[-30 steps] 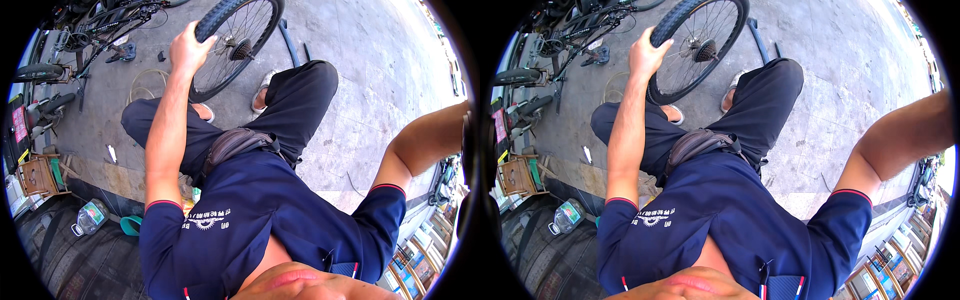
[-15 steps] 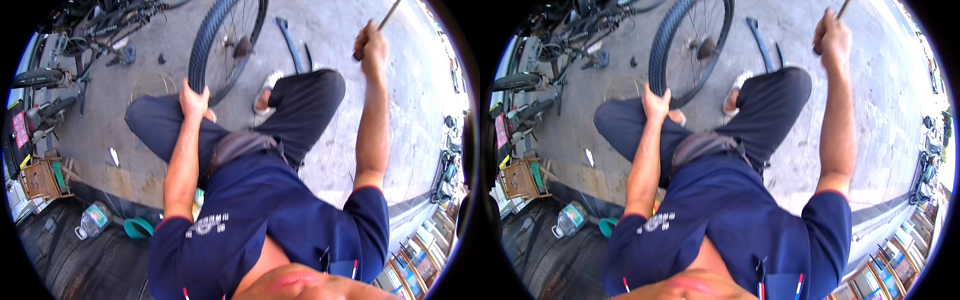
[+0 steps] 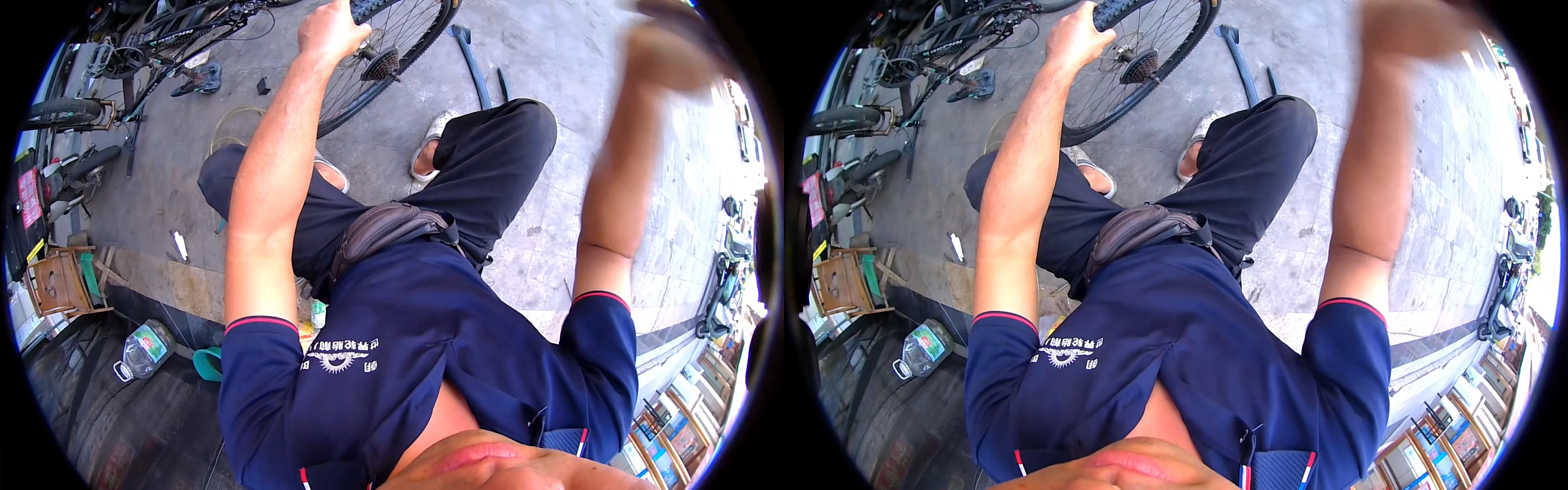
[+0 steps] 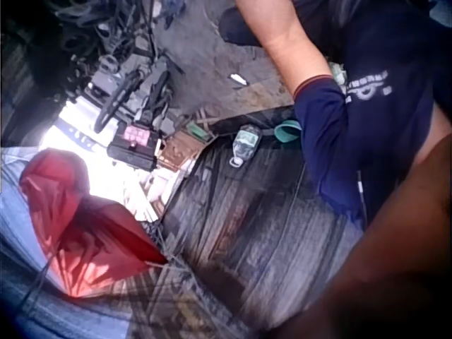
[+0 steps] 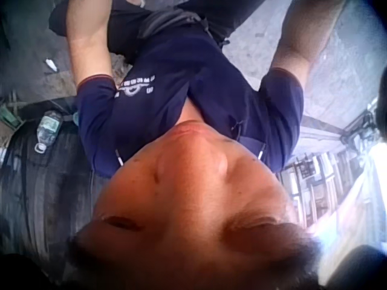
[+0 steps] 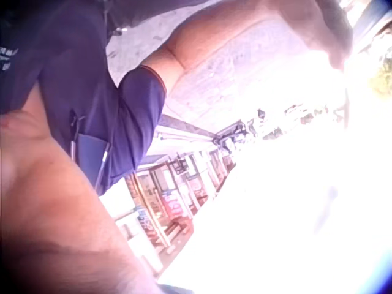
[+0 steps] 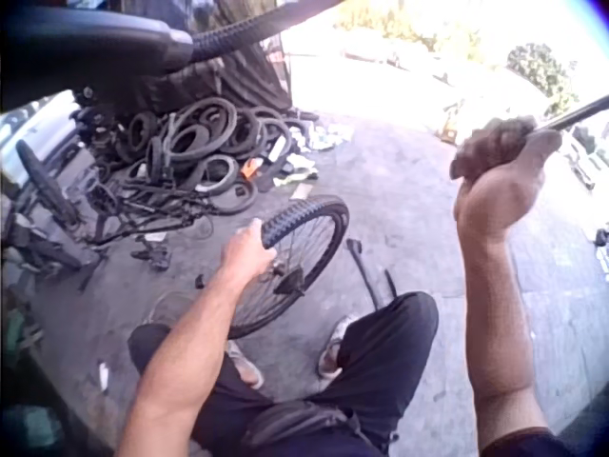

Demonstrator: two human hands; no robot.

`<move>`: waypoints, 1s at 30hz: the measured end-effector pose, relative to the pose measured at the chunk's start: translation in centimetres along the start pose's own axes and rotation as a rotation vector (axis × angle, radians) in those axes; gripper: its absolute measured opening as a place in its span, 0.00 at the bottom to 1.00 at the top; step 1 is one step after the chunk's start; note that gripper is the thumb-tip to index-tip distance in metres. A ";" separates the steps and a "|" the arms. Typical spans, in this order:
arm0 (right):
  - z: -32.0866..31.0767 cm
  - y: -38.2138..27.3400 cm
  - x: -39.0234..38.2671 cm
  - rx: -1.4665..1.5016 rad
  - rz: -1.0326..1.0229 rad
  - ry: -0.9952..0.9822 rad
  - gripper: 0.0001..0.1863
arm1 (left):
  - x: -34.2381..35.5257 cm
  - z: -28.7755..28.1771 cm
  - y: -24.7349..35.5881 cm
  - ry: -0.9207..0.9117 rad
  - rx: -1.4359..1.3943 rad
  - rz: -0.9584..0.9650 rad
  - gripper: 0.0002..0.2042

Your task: The person pumps air into a bicycle tire using an air compressor, removes the tire from the rim by hand, and then re-inflates the tire after checking it.

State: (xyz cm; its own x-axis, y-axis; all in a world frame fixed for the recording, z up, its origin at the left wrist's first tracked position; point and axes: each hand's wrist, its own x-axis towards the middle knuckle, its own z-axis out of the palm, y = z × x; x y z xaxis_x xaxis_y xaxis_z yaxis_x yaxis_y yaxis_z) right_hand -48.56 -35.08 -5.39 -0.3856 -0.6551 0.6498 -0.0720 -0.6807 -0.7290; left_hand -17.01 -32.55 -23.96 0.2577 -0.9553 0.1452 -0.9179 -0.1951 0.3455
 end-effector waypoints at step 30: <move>-3.2 6.4 -18.6 -0.168 0.492 -0.405 0.09 | -4.1 -2.8 -11.1 -0.035 -0.300 0.217 0.21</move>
State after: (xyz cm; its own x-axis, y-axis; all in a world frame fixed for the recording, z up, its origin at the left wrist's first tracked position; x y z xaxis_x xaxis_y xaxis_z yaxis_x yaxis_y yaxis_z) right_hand -44.78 -26.19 -22.88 -0.0364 -0.9706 0.2377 -0.1312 -0.2312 -0.9640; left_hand -7.04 -25.86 -25.81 0.0519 -0.9753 0.2146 -0.8195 0.0812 0.5673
